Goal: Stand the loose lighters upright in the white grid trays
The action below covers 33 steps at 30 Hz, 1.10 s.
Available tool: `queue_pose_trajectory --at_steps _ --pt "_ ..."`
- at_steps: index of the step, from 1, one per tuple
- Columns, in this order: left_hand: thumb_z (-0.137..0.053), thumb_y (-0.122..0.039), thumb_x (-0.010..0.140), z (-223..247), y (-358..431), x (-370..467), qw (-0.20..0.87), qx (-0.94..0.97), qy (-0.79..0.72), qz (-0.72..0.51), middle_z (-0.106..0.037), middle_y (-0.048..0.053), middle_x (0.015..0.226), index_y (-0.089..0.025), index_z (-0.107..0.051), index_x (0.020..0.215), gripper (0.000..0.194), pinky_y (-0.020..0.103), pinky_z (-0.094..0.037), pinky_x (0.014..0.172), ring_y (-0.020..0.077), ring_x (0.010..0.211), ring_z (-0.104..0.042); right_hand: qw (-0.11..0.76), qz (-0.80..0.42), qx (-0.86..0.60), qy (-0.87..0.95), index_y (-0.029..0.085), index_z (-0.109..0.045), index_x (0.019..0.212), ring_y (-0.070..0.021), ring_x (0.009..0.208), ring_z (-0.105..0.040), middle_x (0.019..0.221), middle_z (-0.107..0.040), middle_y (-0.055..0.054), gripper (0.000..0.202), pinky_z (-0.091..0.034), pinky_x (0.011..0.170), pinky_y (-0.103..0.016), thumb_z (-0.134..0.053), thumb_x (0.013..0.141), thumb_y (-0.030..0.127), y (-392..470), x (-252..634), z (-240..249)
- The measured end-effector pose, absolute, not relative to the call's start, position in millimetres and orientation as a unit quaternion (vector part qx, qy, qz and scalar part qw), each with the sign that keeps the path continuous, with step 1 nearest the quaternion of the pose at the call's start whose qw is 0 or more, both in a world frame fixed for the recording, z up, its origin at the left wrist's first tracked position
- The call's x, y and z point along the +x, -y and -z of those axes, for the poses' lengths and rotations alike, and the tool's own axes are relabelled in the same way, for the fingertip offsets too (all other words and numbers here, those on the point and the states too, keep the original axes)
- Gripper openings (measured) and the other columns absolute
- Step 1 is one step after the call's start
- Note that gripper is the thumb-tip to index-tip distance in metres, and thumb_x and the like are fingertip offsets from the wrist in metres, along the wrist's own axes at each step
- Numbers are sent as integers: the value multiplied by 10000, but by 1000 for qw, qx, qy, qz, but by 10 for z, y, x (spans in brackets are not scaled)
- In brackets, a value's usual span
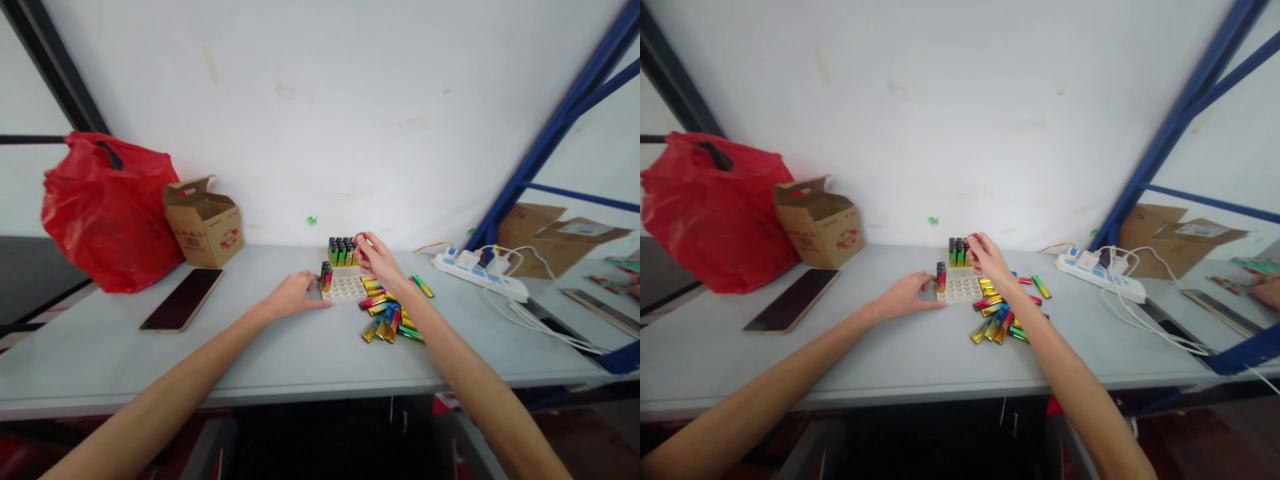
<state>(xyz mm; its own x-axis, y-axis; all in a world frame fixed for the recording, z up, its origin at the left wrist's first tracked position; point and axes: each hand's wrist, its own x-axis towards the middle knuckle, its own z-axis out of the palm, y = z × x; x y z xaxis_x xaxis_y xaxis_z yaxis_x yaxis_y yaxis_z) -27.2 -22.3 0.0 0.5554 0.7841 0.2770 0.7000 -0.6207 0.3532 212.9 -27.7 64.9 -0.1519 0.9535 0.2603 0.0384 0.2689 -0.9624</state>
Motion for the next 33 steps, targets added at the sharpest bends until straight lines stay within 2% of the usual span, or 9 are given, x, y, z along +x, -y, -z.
queue_pose_trajectory --at_steps 2,6,9,13,20,27,30,33 --pt "-633 -793 758 -2 226 -271 100 878 -421 -204 -660 66 902 -172 -686 1042 684 327 -440 706 229 787 -611 496 -418 -426 631 251 -524 875 -90 450 -269 590 -366 89 475 -235 422 -223 -552 869 725 258 1998 -505" --pt "-642 -765 772 -4 224 -264 96 878 -421 -205 -657 68 892 -165 -690 1055 665 330 -440 699 231 776 -608 478 -314 -472 671 230 -430 641 -114 511 -348 550 -372 52 532 -280 471 -248 -515 892 691 290 1918 -256" --pt "-651 -758 764 -4 219 -263 99 877 -422 -205 -659 68 889 -168 -696 1059 661 329 -439 697 227 770 -604 470 -258 -494 685 228 -392 580 -123 541 -360 545 -375 40 495 -283 503 -260 -512 897 589 345 1938 -182" --pt "-658 -766 756 -6 217 -266 102 878 -423 -201 -655 66 884 -167 -693 1059 672 327 -439 699 223 765 -599 477 -223 -494 691 231 -386 605 -136 570 -374 573 -397 32 392 -285 526 -265 -502 883 482 379 1963 -156" --pt "-644 -761 776 -10 225 -269 94 879 -422 -200 -642 56 878 -172 -679 1038 645 322 -436 706 217 767 -591 488 -221 -474 699 224 -442 650 -144 597 -419 595 -438 33 460 -325 563 -269 -503 938 578 389 1995 -175" --pt "-643 -760 777 -31 239 -262 96 878 -428 -193 -649 63 894 -171 -680 1039 646 327 -442 707 225 776 -599 485 -170 -498 699 231 -393 618 -149 577 -416 562 -411 39 398 -303 573 -290 -504 918 468 399 2002 -181" --pt "-649 -770 766 -30 237 -263 98 878 -425 -196 -651 65 894 -167 -686 1051 668 326 -445 707 225 775 -600 485 -162 -495 702 233 -422 677 -156 596 -460 596 -464 37 409 -339 587 -283 -490 963 518 422 1995 -185" --pt "-651 -776 760 -19 229 -267 97 878 -425 -199 -652 64 889 -168 -689 1044 672 320 -441 698 220 769 -596 460 -210 -471 723 241 -472 803 -151 581 -516 660 -545 34 407 -396 587 -269 -391 1026 572 453 2005 -211"
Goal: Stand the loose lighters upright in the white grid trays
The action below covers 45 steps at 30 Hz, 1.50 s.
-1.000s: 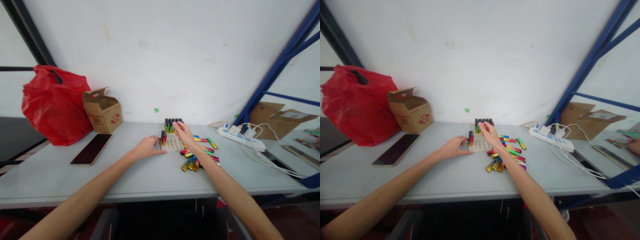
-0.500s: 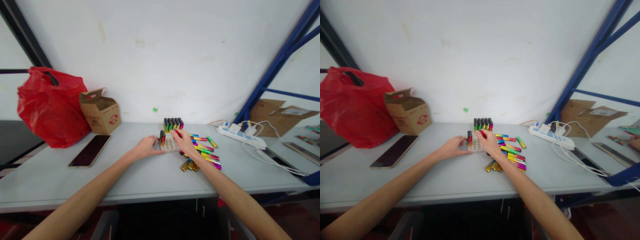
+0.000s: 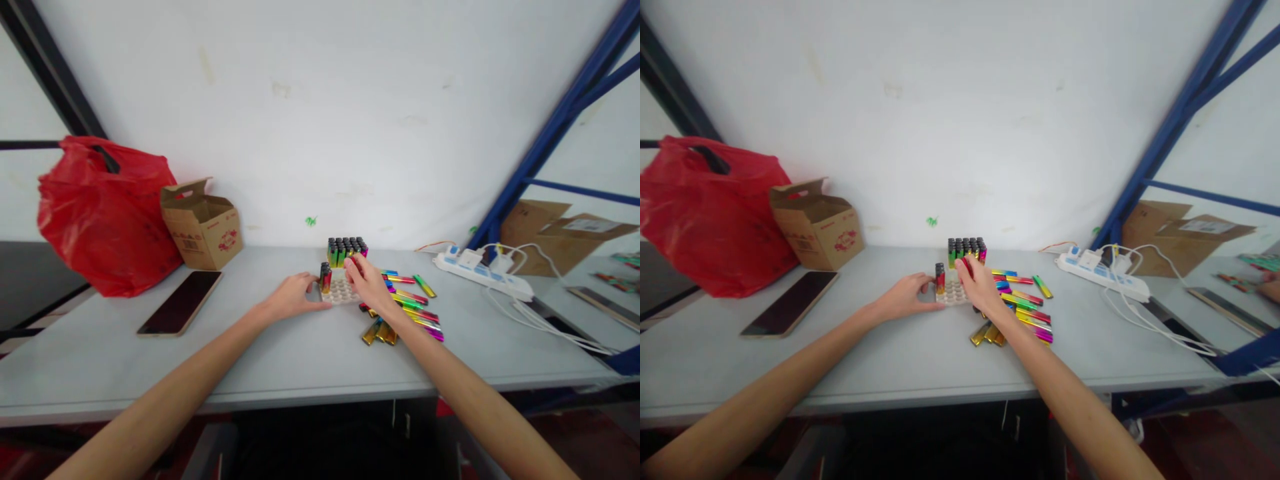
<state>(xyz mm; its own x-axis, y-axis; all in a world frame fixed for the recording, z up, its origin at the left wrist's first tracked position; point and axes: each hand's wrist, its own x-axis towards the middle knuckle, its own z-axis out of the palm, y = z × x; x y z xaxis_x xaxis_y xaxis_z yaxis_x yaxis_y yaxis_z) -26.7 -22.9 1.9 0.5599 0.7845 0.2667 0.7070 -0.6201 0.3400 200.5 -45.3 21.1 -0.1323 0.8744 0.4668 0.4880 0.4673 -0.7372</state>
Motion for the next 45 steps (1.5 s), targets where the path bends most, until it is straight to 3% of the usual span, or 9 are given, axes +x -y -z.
queue_pose_trajectory --at_steps 4,7,10,18,26,29,33,37,45 --pt "-630 -794 766 4 214 -270 95 879 -423 -200 -655 66 890 -161 -690 1053 697 324 -433 692 225 770 -597 408 -135 -412 804 224 -517 813 -172 737 -592 809 -607 -25 443 -442 694 -280 -379 1045 575 469 2036 -242" --pt "-625 -799 766 20 206 -274 98 879 -418 -206 -657 62 888 -167 -694 1072 706 325 -430 694 221 768 -594 365 -78 -394 840 214 -516 731 -163 688 -547 709 -569 -8 480 -397 673 -278 -417 1044 565 468 2044 -244" --pt "-626 -791 775 29 202 -278 96 880 -418 -206 -652 59 890 -168 -692 1070 692 323 -428 700 216 769 -589 350 -112 -408 836 210 -528 716 -143 594 -525 639 -586 12 484 -364 618 -267 -429 1050 546 468 2035 -230" --pt "-634 -782 776 35 201 -259 82 882 -414 -208 -658 61 881 -162 -688 1029 673 320 -419 697 222 772 -594 318 -153 -392 850 207 -605 817 -165 628 -621 705 -693 -12 402 -399 621 -263 -473 1048 509 385 2074 -138" --pt "-656 -736 785 15 207 -258 97 883 -412 -204 -668 66 896 -165 -687 985 606 314 -432 721 211 785 -598 242 -10 -387 890 185 -610 953 -196 803 -638 909 -709 -79 338 -392 690 -282 -445 1072 455 355 1977 -133" --pt "-657 -750 774 17 192 -266 101 881 -416 -202 -669 64 894 -168 -690 991 622 315 -433 716 216 780 -602 229 22 -408 884 189 -622 894 -186 770 -623 867 -697 -70 395 -372 676 -279 -446 1062 500 369 1969 -172" --pt "-651 -788 756 34 159 -277 104 882 -411 -203 -674 63 897 -160 -696 1062 700 317 -430 715 223 779 -610 255 -9 -437 863 196 -641 874 -171 733 -607 800 -688 -41 430 -383 679 -272 -407 1075 495 321 2208 -242" --pt "-661 -793 741 6 161 -274 108 881 -418 -194 -679 74 909 -147 -699 1080 730 321 -427 718 236 806 -612 274 -25 -489 828 178 -695 962 -193 785 -643 885 -741 -71 350 -438 741 -293 -453 1056 413 218 2690 -344" --pt "-671 -773 744 -55 199 -275 118 878 -424 -188 -677 74 916 -145 -700 1102 724 325 -428 709 235 807 -608 169 -234 -520 804 208 -786 1022 -228 871 -702 980 -788 -59 325 -529 793 -319 -741 815 454 160 3405 -388"
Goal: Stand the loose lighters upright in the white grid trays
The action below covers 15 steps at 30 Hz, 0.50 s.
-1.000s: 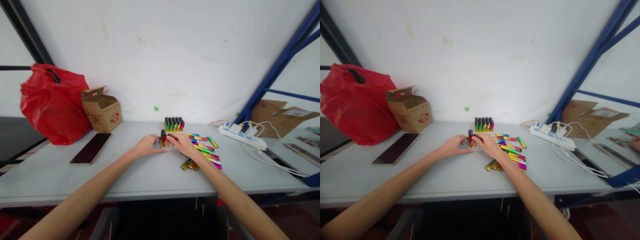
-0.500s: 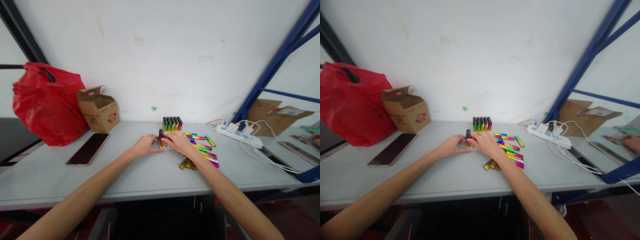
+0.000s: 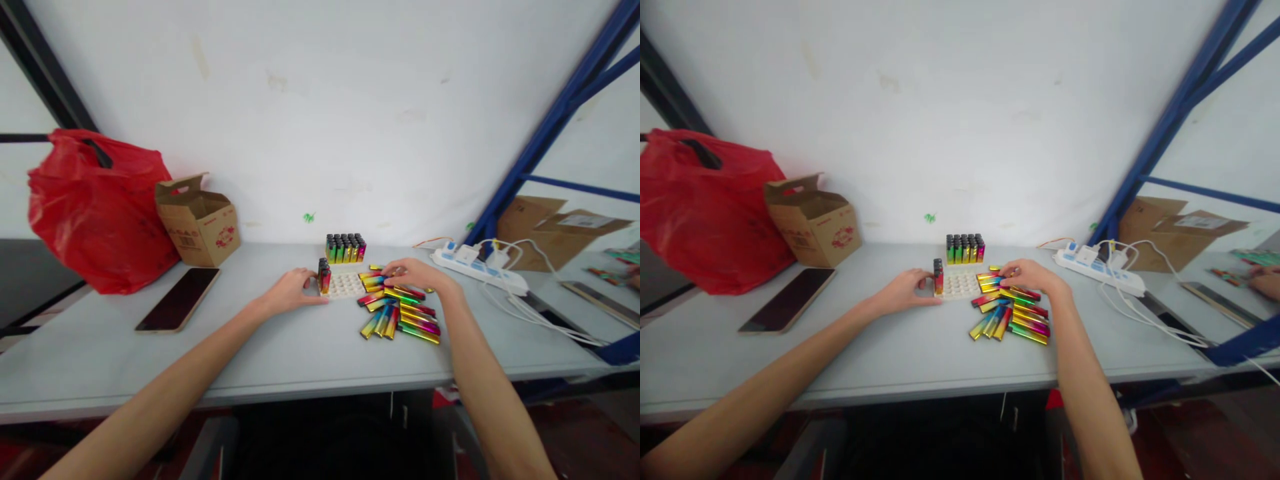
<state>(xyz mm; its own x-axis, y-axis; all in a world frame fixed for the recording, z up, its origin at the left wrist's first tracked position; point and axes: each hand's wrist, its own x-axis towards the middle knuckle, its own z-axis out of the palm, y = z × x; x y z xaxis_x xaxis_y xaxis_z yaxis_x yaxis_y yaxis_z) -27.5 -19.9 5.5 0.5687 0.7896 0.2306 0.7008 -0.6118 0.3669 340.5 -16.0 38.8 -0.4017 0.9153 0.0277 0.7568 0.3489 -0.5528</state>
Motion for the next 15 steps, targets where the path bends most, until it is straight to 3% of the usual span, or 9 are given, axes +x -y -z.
queue_pose_trajectory --at_steps 5,10,15 --pt "-657 -787 744 -37 182 -288 115 878 -423 -190 -683 67 911 -160 -692 1097 721 321 -428 703 227 800 -608 166 -261 -520 796 186 -785 1022 -222 807 -680 885 -776 -58 379 -527 750 -332 -770 760 459 121 3404 -337" --pt "-657 -789 741 -36 181 -286 116 879 -421 -192 -677 68 898 -152 -690 1080 722 323 -428 693 226 783 -603 242 -249 -503 791 199 -794 922 -241 880 -681 932 -772 -62 293 -528 833 -377 -781 740 429 111 3379 -358" --pt "-669 -777 734 -34 177 -284 121 876 -422 -201 -671 56 872 -162 -701 1071 701 317 -416 673 218 758 -595 360 -363 -466 722 186 -763 976 -245 985 -687 1063 -768 -88 395 -535 914 -399 -833 714 473 187 3239 -431"
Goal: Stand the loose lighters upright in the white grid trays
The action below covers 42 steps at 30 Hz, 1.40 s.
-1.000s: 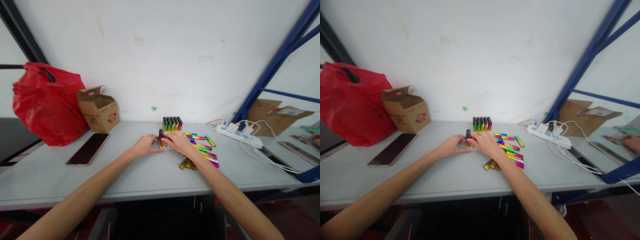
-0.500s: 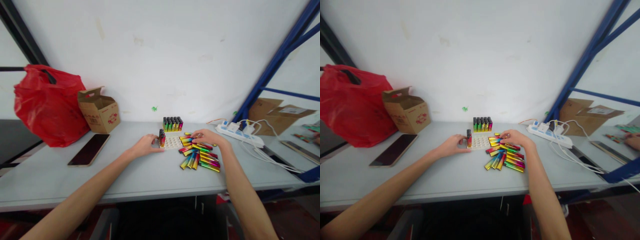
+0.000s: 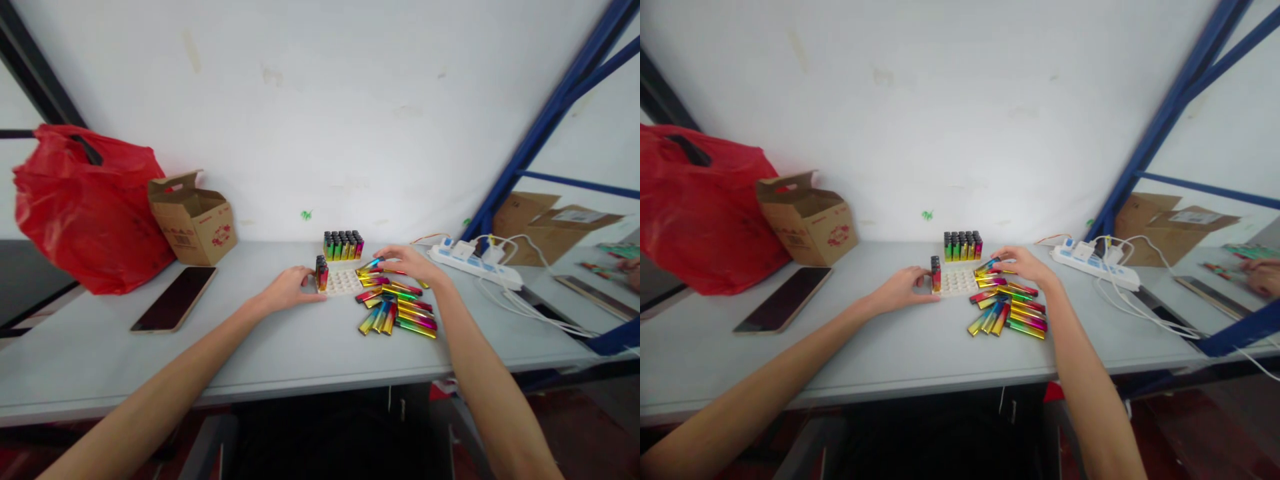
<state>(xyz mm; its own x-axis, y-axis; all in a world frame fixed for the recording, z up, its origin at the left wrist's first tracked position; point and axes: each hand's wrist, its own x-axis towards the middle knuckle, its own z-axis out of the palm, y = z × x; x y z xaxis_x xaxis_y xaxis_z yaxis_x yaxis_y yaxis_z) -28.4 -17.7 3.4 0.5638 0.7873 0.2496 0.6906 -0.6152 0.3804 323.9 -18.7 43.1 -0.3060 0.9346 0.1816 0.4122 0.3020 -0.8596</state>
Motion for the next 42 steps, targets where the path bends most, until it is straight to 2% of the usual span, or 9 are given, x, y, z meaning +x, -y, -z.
queue_pose_trajectory --at_steps 4,10,13,16,20,24,30,39,42 --pt "-674 -779 729 -25 169 -279 119 876 -425 -195 -670 58 864 -155 -701 1072 712 319 -415 673 218 751 -588 446 -475 -413 637 172 -721 994 -198 925 -684 1027 -756 -91 400 -550 841 -340 -798 789 506 241 2971 -447" --pt "-652 -788 753 -6 161 -276 104 883 -414 -194 -675 65 877 -151 -692 1053 705 319 -419 688 221 762 -599 515 -525 -364 571 244 -586 1028 -117 610 -597 790 -638 40 480 -529 589 -264 -766 782 614 253 2508 -319" --pt "-656 -771 762 -9 170 -273 102 883 -416 -190 -679 66 881 -152 -690 1057 686 318 -423 691 221 764 -602 476 -521 -386 594 285 -518 1050 -79 430 -405 652 -523 93 470 -359 421 -207 -647 850 691 298 2336 -280" --pt "-658 -755 771 -13 180 -270 104 883 -414 -194 -681 70 890 -149 -690 1041 664 321 -428 700 222 766 -606 458 -493 -423 606 285 -510 997 -78 407 -237 563 -333 115 454 -198 401 -202 -588 876 715 349 2216 -262" --pt "-657 -753 773 -8 186 -270 106 883 -412 -199 -676 67 878 -151 -690 1027 655 322 -428 699 219 757 -603 480 -324 -466 669 218 -535 738 -111 505 -350 565 -380 56 521 -286 482 -252 -516 909 710 383 2122 -222" --pt "-656 -761 764 -1 186 -274 109 880 -415 -205 -670 56 859 -167 -693 1024 650 318 -428 694 214 747 -598 483 -191 -500 693 214 -420 581 -131 578 -391 559 -389 30 537 -298 560 -280 -515 901 634 404 2061 -184" --pt "-650 -766 771 7 184 -271 107 881 -415 -200 -679 68 890 -163 -693 1070 675 322 -424 714 227 777 -610 465 -170 -500 710 220 -387 620 -139 601 -412 580 -390 31 421 -282 576 -279 -478 909 513 454 1994 -163" --pt "-713 -785 680 -26 147 -305 135 881 -411 -192 -660 32 846 -161 -709 1121 763 295 -415 680 190 732 -569 405 -210 -421 784 232 -505 846 -157 658 -555 761 -597 4 419 -416 606 -267 -406 1030 596 499 1999 -149" --pt "-708 -761 708 -50 123 -346 164 883 -399 -186 -642 14 834 -165 -716 1147 740 287 -415 686 181 741 -559 393 -137 -393 820 215 -554 831 -182 775 -584 851 -614 -42 451 -456 699 -285 -424 1027 601 505 2033 -165"
